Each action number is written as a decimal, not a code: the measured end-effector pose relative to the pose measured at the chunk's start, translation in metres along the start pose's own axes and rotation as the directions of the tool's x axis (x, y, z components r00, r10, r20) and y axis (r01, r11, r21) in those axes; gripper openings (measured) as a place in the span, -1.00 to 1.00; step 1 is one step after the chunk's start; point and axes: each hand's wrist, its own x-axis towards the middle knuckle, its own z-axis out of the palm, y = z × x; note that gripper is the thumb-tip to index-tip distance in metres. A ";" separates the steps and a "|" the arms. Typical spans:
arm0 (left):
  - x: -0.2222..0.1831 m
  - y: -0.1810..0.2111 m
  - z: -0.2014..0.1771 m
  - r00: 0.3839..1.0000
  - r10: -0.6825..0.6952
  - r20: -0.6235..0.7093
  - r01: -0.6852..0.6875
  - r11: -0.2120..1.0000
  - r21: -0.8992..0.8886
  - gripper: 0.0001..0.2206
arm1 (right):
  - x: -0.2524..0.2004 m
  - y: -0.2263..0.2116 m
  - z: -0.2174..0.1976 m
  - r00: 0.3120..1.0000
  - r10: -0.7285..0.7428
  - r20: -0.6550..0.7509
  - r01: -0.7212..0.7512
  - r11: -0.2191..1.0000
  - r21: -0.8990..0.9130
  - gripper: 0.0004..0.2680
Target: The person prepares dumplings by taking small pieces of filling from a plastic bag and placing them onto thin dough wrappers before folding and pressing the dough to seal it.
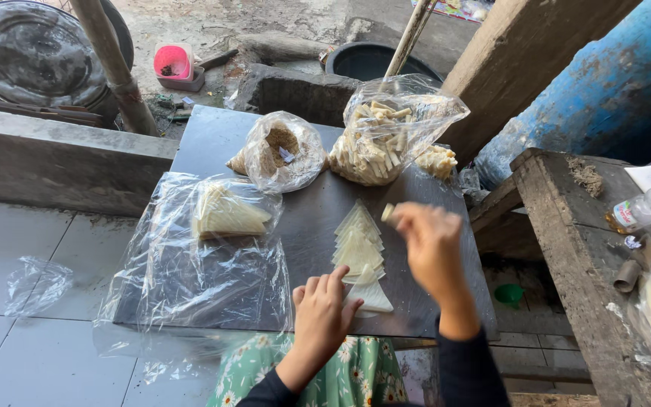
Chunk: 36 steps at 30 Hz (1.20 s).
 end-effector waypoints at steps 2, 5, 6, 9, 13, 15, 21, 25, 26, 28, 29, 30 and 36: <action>0.000 0.002 0.003 1.000 0.003 -0.001 -0.003 0.999 0.033 -0.46 | 0.048 0.014 -0.008 0.955 -0.216 -0.202 0.168 0.959 -0.228 -0.96; 0.003 0.005 0.007 1.000 0.005 0.004 -0.005 0.999 0.034 -0.46 | 0.130 0.028 0.000 0.901 -0.326 -0.285 0.207 0.903 -0.377 -0.97; 0.004 0.007 0.008 1.000 0.006 0.006 -0.006 1.000 0.025 -0.46 | 0.152 0.029 0.008 0.892 -0.351 -0.284 0.220 0.887 -0.405 -0.96; 0.007 0.011 0.012 0.994 -0.063 0.084 0.066 0.998 -0.024 -0.44 | 0.186 0.013 0.066 0.973 -0.166 -0.157 0.140 0.976 -0.165 -0.89; 0.007 0.014 0.018 0.999 -0.038 0.024 0.039 0.999 -0.030 -0.39 | 0.170 -0.019 0.151 0.961 -0.132 0.245 0.176 0.969 -0.171 -0.82; 0.007 0.014 0.021 0.999 -0.040 -0.029 0.039 0.999 -0.025 -0.37 | 0.164 -0.025 0.180 0.961 -0.130 0.243 0.188 0.954 -0.235 -0.82; 0.008 0.010 0.032 0.996 -0.075 0.037 0.071 0.992 0.102 -0.58 | 0.165 -0.015 0.214 0.968 -0.038 0.247 0.100 0.965 -0.243 -0.95; 0.007 0.009 0.035 1.000 0.011 -0.023 -0.009 0.993 0.115 -0.50 | 0.168 -0.008 0.217 0.953 0.029 0.303 0.035 0.978 -0.205 -0.87; 0.008 0.009 0.036 0.999 0.024 -0.030 -0.021 0.994 0.111 -0.51 | 0.170 -0.008 0.218 0.950 0.042 0.308 0.038 0.968 -0.247 -0.89; 0.007 0.009 0.039 0.997 0.056 -0.057 -0.050 0.992 0.114 -0.52 | 0.171 -0.011 0.219 0.946 0.065 0.319 0.046 0.943 -0.329 -0.91; 0.007 0.009 0.040 0.994 0.076 -0.076 -0.066 0.990 0.123 -0.53 | 0.172 -0.013 0.219 0.954 0.055 0.294 0.041 0.949 -0.312 -0.94; 0.007 0.009 0.042 0.991 0.096 -0.097 -0.083 0.988 0.132 -0.53 | 0.173 -0.014 0.219 0.962 0.044 0.269 0.039 0.955 -0.295 -0.96; 0.011 0.005 0.049 0.992 0.122 -0.035 -0.114 0.980 0.161 -0.53 | 0.185 -0.010 0.212 0.963 0.044 0.265 -0.018 0.995 -0.099 -0.92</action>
